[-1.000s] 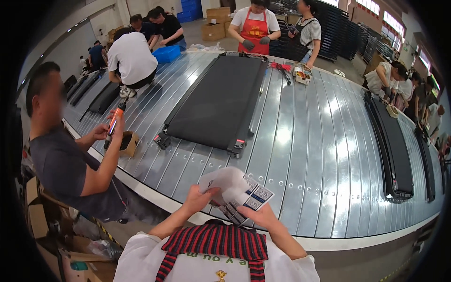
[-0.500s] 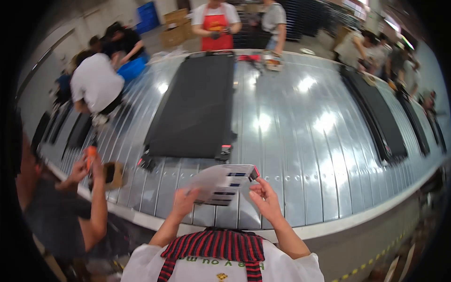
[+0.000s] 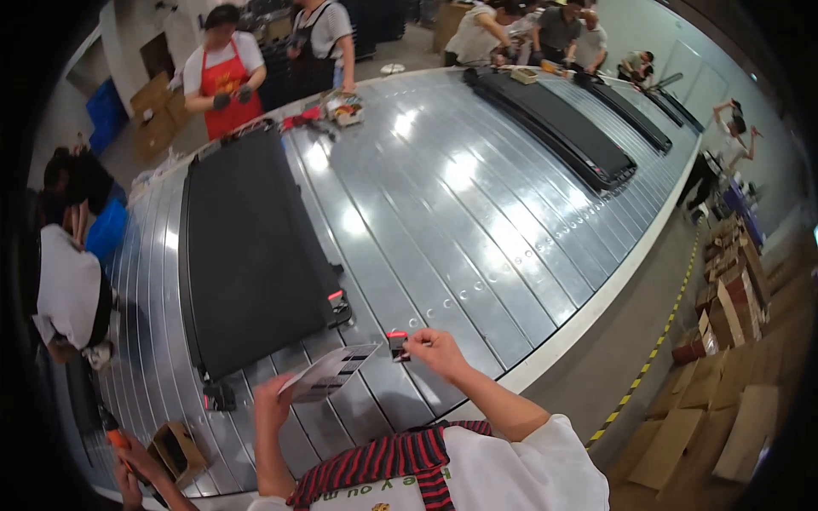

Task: Applying identification labels and stickers to treadmills on a factory assembly line.

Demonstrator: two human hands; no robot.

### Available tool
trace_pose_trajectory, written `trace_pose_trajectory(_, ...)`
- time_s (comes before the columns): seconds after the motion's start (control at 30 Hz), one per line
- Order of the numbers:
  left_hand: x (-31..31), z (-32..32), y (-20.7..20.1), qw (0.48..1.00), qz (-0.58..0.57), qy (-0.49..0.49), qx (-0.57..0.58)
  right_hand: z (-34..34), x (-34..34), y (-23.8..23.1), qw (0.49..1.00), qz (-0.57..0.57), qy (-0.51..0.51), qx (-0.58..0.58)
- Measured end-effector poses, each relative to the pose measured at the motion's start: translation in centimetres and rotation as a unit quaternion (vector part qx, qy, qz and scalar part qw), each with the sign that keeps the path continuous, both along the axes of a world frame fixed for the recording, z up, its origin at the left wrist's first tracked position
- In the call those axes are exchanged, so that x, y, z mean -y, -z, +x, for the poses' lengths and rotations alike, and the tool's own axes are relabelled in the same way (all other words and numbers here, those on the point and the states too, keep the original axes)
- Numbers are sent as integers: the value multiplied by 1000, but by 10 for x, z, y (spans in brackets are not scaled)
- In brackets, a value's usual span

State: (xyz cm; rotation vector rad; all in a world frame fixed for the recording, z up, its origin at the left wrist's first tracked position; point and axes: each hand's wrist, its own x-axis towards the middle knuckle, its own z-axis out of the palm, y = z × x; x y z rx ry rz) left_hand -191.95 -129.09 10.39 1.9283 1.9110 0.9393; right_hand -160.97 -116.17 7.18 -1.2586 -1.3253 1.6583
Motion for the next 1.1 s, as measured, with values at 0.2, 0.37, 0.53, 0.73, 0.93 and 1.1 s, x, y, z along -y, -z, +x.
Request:
trace_pose_trajectory(0.2,-47,-5,8,994,-50,86,-36,-29,-67,-2,999,-10,-5,44)
trace_pose_trajectory(0.37,-78,-11,29,985,-93,103,-106,-94,-135,32,990,-105,-71,-61)
trace_pose_trajectory(0.53,-128,-15,32,963,-133,119,-203,-141,-175,57,986,-139,-90,-26)
trace_pose_trajectory(0.73,-171,-18,48,971,-93,143,-170,-167,-192,61,972,-186,-139,31)
trace_pose_trajectory(0.93,-182,-15,64,964,-118,165,-171,-176,-202,58,961,-195,-174,95)
trace_pose_trajectory(1.1,-184,-17,67,968,-96,153,-174,-180,-201,58,966,-179,-153,108)
